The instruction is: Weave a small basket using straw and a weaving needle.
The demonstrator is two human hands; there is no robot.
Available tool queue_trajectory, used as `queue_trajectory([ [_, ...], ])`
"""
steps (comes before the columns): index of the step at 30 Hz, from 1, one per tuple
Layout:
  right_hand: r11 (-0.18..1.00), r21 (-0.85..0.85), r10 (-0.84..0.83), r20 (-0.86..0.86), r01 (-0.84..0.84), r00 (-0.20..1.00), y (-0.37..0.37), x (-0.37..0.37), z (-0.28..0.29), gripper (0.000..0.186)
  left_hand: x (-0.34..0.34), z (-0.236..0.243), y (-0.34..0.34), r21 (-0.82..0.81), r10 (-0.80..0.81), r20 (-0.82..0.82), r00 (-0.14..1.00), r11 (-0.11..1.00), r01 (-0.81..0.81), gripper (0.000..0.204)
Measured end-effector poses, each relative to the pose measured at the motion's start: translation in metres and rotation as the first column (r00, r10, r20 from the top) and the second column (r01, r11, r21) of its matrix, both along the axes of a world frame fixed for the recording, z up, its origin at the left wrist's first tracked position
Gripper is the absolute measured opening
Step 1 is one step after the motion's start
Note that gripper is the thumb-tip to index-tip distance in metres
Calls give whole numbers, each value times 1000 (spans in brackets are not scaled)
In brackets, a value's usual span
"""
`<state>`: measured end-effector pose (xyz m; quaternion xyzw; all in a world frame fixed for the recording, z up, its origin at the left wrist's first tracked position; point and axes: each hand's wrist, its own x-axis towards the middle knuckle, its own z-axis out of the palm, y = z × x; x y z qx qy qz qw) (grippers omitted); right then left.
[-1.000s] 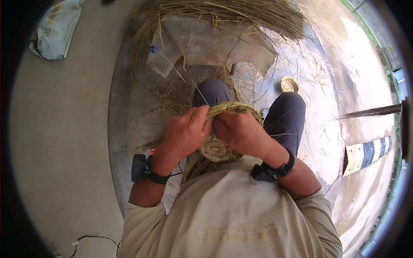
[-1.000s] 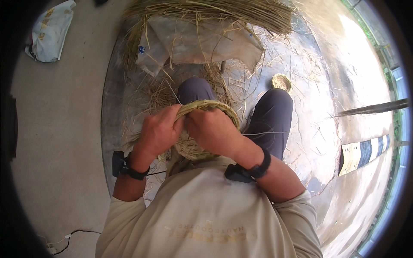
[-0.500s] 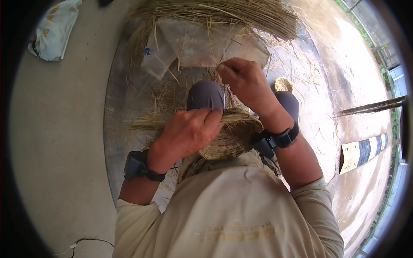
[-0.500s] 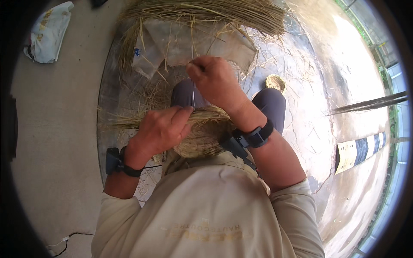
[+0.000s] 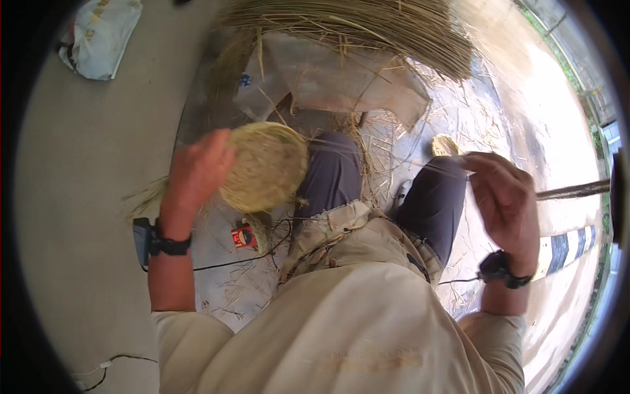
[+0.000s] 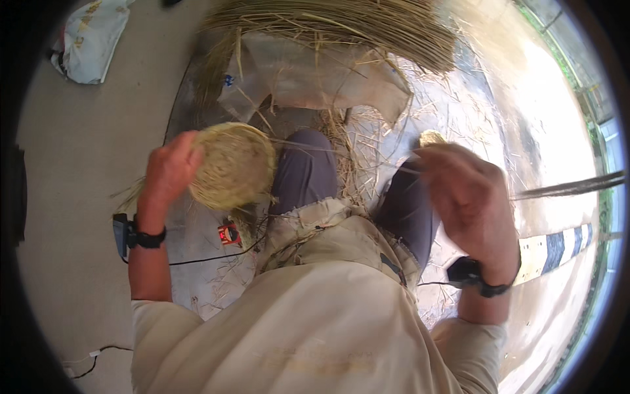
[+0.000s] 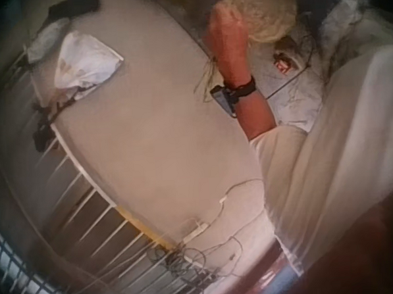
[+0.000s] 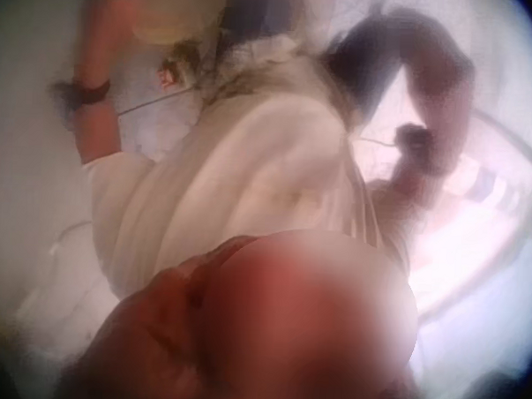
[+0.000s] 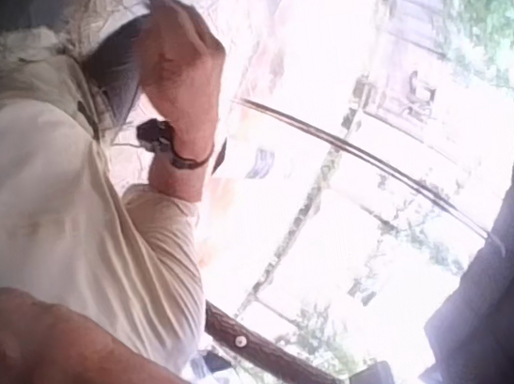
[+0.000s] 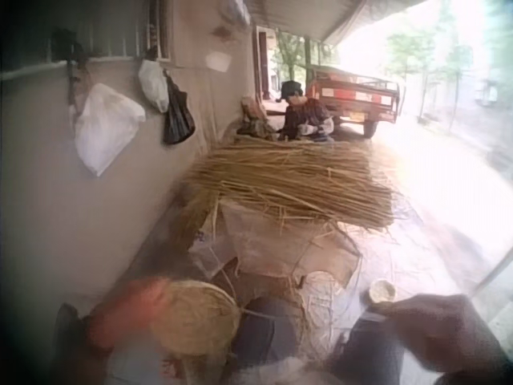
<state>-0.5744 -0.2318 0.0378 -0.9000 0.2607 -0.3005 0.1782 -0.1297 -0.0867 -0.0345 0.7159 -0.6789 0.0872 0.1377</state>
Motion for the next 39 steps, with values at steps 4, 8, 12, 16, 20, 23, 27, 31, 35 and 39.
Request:
queue_trajectory([
  [4,892,149,-327,-441,428,836,-56,-98,-21,19,80,5,33,37,191,153,970,979,-199,20],
  [8,744,-307,-667,-287,593,688,-140,-298,-67,26,136,-4,71,144,344,236,909,913,-383,21],
  [12,422,-434,-884,-393,796,254,-192,-482,-104,39,168,-17,115,241,454,272,848,821,-517,20],
  [16,389,-400,-876,-440,830,198,-206,-534,-119,46,156,-7,120,274,439,255,861,821,-500,20],
  [20,598,-542,-801,-382,590,461,-220,-580,-89,45,93,-18,64,310,329,58,943,892,-330,21],
  [23,693,-106,-704,-314,713,637,-200,-327,-115,41,13,21,41,325,189,-33,981,931,-168,22],
  [27,949,315,-17,139,-28,990,-45,-24,-75,38,-60,-3,2,173,-191,-226,955,957,232,38],
  [31,805,449,314,234,-389,920,-20,99,-103,55,-115,-17,-26,81,-333,-339,880,921,380,45],
  [35,460,872,388,-29,-167,921,-36,92,-137,62,-121,-21,-30,186,-295,-355,887,908,376,51],
  [39,340,939,477,-131,-45,869,-51,44,-144,52,-112,-40,-28,120,-355,-399,846,894,432,52],
])
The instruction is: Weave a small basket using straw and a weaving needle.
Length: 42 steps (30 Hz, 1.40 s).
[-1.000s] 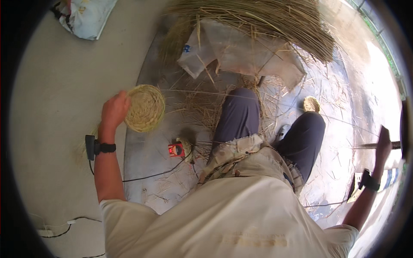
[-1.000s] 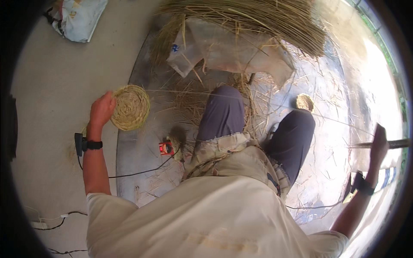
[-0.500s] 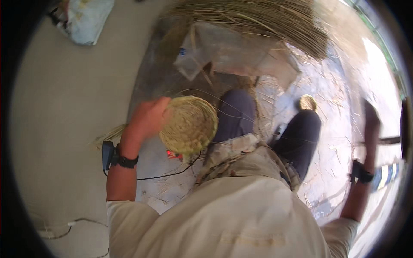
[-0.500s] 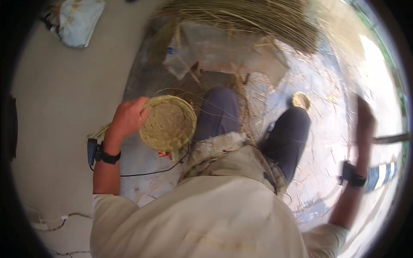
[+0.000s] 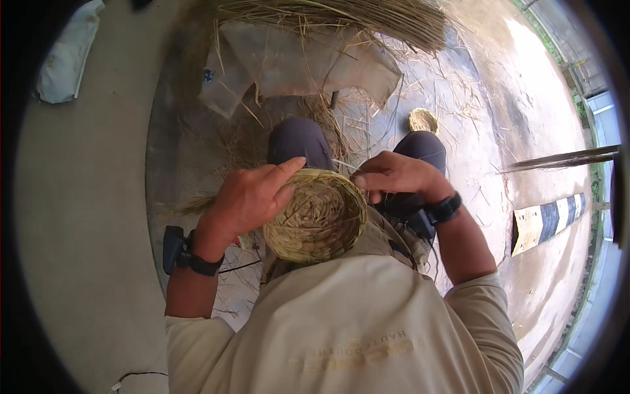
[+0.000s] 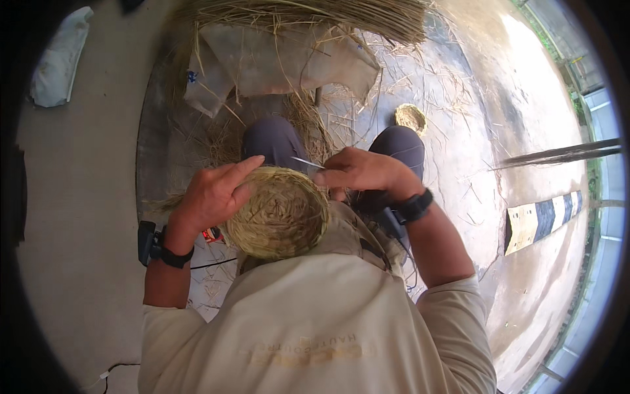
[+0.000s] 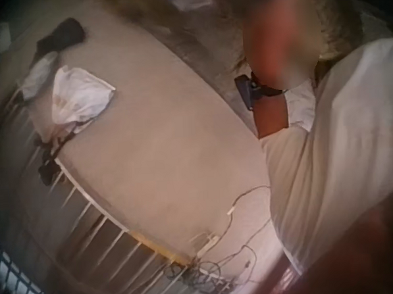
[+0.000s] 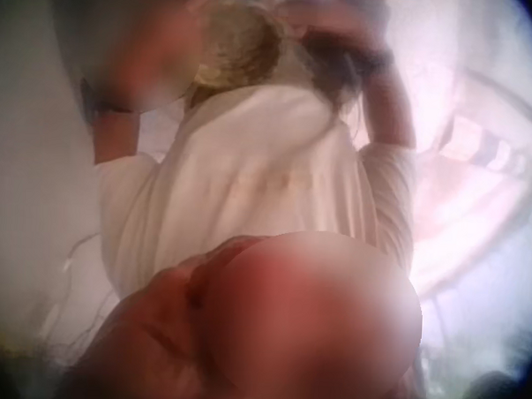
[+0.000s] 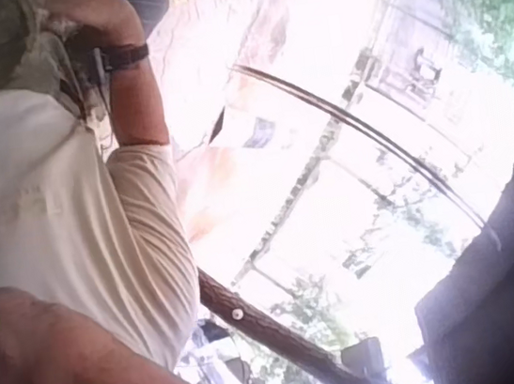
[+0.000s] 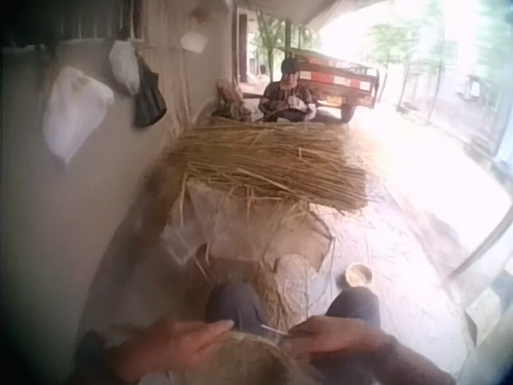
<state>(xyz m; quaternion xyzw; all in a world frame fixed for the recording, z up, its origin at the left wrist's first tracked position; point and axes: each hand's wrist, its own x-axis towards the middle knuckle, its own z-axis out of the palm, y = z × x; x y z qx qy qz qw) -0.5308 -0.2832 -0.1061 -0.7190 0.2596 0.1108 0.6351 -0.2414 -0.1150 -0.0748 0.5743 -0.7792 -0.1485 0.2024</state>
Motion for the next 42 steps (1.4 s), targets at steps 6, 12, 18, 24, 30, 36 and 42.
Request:
queue_trajectory([
  [6,995,99,-36,25,33,999,6,-28,21,31,5,-17,-4,-84,-9,-63,998,996,4,46],
  [12,922,83,-387,206,378,899,27,-29,13,25,6,-16,-3,-58,-5,-60,998,998,2,47],
  [18,518,-776,-126,346,359,930,76,24,20,17,3,-5,-3,1,-6,-22,1000,1000,6,50],
  [24,655,-548,-174,561,521,809,71,19,2,10,1,-8,-2,-43,-30,-30,999,999,29,52],
  [30,773,-490,-278,311,404,909,55,9,17,25,-2,-4,-1,-60,-51,-11,999,997,50,53],
  [36,654,-404,-521,373,640,768,2,-27,13,33,1,-9,0,-62,-41,-12,999,997,40,51],
  [42,594,477,-782,153,648,604,-39,-65,10,31,-3,-5,-1,-70,-46,-42,998,997,43,48],
])
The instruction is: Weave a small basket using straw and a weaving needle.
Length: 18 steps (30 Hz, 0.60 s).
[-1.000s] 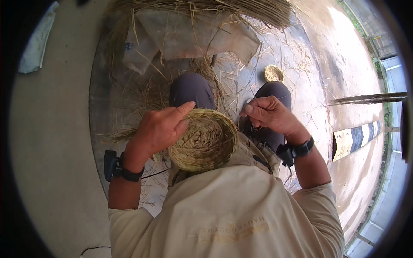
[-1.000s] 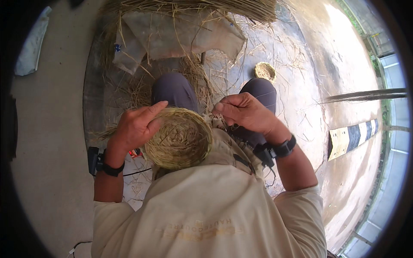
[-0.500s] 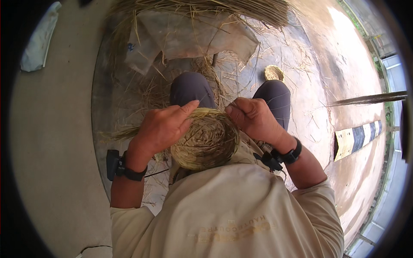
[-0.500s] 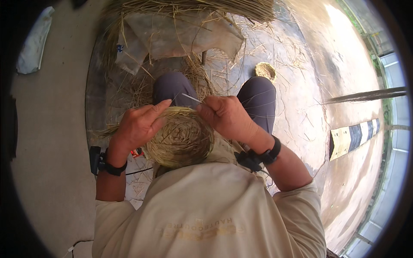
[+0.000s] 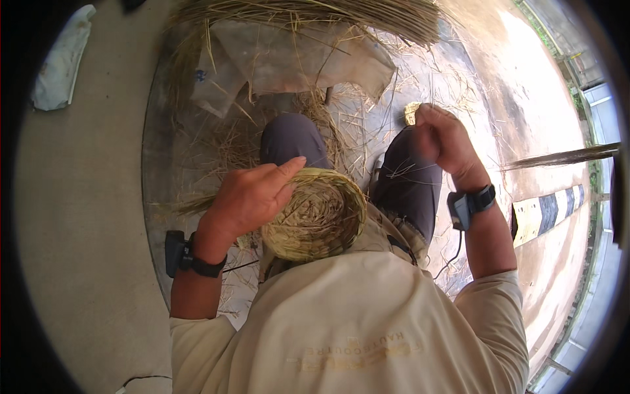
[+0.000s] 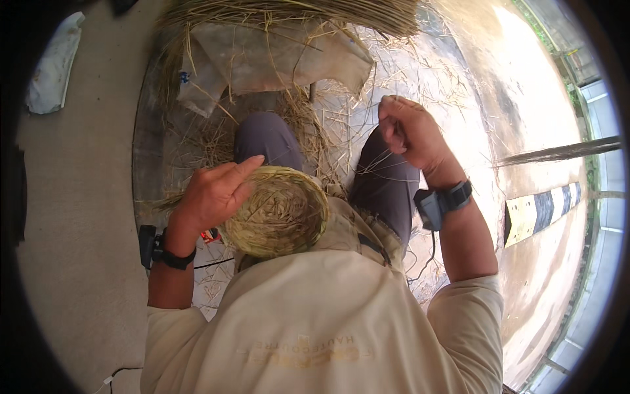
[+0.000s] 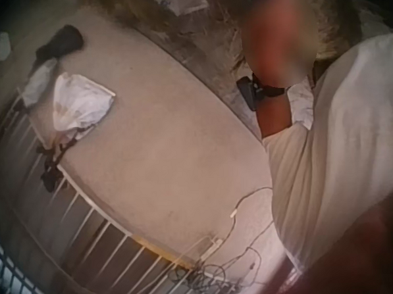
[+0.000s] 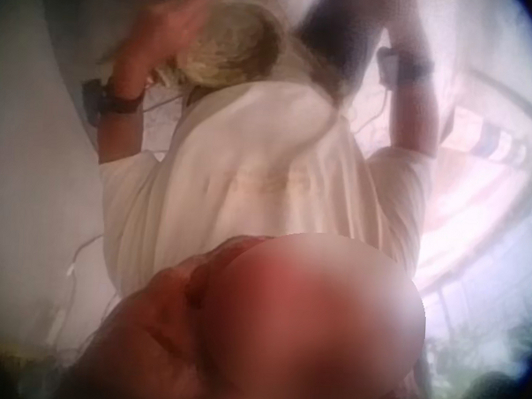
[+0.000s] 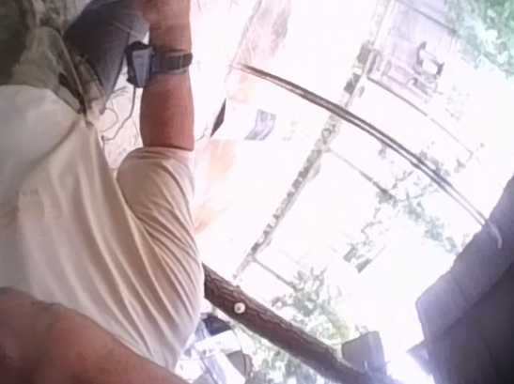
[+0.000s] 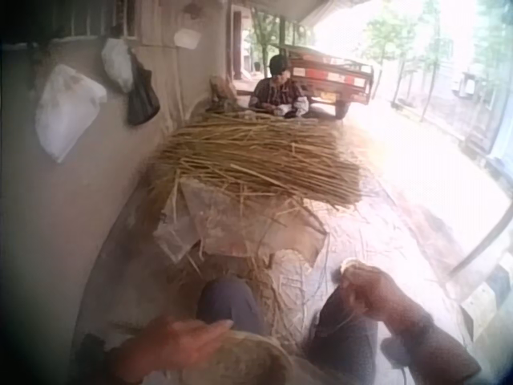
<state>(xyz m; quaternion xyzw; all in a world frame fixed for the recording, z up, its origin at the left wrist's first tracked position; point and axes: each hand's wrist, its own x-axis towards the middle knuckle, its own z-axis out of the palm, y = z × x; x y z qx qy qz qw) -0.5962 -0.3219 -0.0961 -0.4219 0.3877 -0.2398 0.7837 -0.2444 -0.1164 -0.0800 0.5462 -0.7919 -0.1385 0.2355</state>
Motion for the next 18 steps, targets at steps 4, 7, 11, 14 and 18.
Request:
queue_trajectory([
  [4,975,170,-184,228,147,956,-13,-14,-1,32,1,-1,-1,17,-4,-2,1000,1000,4,47],
  [7,968,242,-190,522,69,832,-13,-17,11,32,1,-6,-1,0,17,-17,1000,1000,-17,46],
  [11,995,97,-92,692,34,716,1,3,41,31,0,-6,-1,-8,21,-26,999,1000,-21,46],
  [14,956,186,-293,575,226,764,-52,-36,22,32,0,-5,-3,0,-3,-6,1000,1000,3,45],
  [18,938,183,-342,350,295,872,-64,-51,-10,29,-2,-5,-3,-26,-18,47,999,999,19,41],
])
